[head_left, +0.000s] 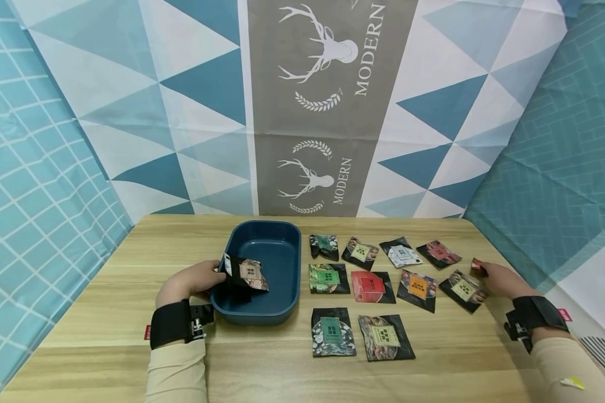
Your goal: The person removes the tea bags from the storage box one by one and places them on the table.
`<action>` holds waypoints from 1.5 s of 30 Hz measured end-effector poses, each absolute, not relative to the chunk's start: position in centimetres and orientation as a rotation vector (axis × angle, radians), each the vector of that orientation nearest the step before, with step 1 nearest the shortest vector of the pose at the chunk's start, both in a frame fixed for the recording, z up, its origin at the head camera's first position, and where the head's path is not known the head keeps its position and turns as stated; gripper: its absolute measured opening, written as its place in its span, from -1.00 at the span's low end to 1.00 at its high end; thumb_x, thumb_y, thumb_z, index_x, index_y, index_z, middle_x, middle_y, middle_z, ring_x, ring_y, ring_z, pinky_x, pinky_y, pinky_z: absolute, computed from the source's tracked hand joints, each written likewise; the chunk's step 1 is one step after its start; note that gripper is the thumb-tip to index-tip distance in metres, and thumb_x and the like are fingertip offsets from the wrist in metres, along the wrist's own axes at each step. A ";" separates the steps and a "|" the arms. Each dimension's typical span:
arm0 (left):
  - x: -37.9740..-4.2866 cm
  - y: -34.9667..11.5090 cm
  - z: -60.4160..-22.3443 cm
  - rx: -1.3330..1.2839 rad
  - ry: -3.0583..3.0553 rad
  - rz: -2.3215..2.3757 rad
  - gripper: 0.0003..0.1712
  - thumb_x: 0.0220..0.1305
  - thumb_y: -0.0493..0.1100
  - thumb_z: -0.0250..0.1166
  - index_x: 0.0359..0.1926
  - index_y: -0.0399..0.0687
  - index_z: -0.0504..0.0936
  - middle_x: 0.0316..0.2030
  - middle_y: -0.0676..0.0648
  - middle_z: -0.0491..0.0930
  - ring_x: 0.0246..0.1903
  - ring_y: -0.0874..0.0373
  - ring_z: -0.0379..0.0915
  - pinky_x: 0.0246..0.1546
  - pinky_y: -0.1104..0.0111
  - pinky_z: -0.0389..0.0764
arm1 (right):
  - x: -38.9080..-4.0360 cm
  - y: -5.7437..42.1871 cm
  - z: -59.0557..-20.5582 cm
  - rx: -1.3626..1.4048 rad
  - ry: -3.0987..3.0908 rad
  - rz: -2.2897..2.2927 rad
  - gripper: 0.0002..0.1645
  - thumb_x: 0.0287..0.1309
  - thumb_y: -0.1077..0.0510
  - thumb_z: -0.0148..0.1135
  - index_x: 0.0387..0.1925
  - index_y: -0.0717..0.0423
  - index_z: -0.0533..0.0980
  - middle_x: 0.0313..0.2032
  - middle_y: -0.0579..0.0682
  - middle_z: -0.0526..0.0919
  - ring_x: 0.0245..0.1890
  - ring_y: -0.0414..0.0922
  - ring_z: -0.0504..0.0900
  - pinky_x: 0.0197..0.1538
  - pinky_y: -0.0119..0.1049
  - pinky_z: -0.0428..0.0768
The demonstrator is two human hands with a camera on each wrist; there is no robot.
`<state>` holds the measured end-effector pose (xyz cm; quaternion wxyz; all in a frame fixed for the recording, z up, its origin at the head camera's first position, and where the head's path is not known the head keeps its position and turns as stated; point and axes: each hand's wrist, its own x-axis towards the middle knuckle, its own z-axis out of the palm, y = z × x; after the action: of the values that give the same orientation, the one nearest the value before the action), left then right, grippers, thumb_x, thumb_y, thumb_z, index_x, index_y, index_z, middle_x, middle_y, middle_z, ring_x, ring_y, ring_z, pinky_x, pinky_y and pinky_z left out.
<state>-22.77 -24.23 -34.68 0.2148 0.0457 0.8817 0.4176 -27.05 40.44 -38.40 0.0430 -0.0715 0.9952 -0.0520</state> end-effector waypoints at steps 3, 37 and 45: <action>-22.8 -24.2 -34.6 0.125 2.442 1.160 -0.43 0.35 -0.25 -0.12 0.30 -0.50 0.09 -0.01 -0.45 0.43 -0.27 0.03 0.58 -0.31 0.19 0.65 | -27.1 40.5 -38.4 -0.230 3.018 -0.203 -0.47 0.04 0.44 -0.02 0.07 0.67 0.25 -0.31 0.45 0.50 -0.41 0.12 0.46 -0.37 -0.15 0.35; -22.7 -24.3 -34.3 0.127 2.438 1.176 -0.46 0.38 -0.26 -0.13 0.28 -0.50 0.11 -0.01 -0.45 0.43 -0.23 -0.02 0.57 -0.28 0.18 0.65 | -26.7 26.8 -34.4 -0.621 3.039 -0.350 -0.46 0.14 0.36 0.13 0.16 0.48 0.30 0.10 0.46 0.39 0.09 0.36 0.38 0.11 0.12 0.44; -22.6 -24.3 -34.4 0.155 2.437 1.174 -0.48 0.36 -0.25 -0.11 0.24 -0.53 0.16 -0.05 -0.43 0.46 -0.26 -0.01 0.57 -0.31 0.18 0.65 | -26.4 22.3 -33.9 -0.736 2.970 -0.333 -0.44 0.19 0.32 0.11 0.23 0.33 0.28 0.18 0.35 0.35 0.17 0.25 0.36 0.19 0.06 0.39</action>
<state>-22.57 -24.33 -34.42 0.2143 0.0558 0.8785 0.4232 -26.36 22.33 -33.94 0.0319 -0.2391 0.9644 -0.1082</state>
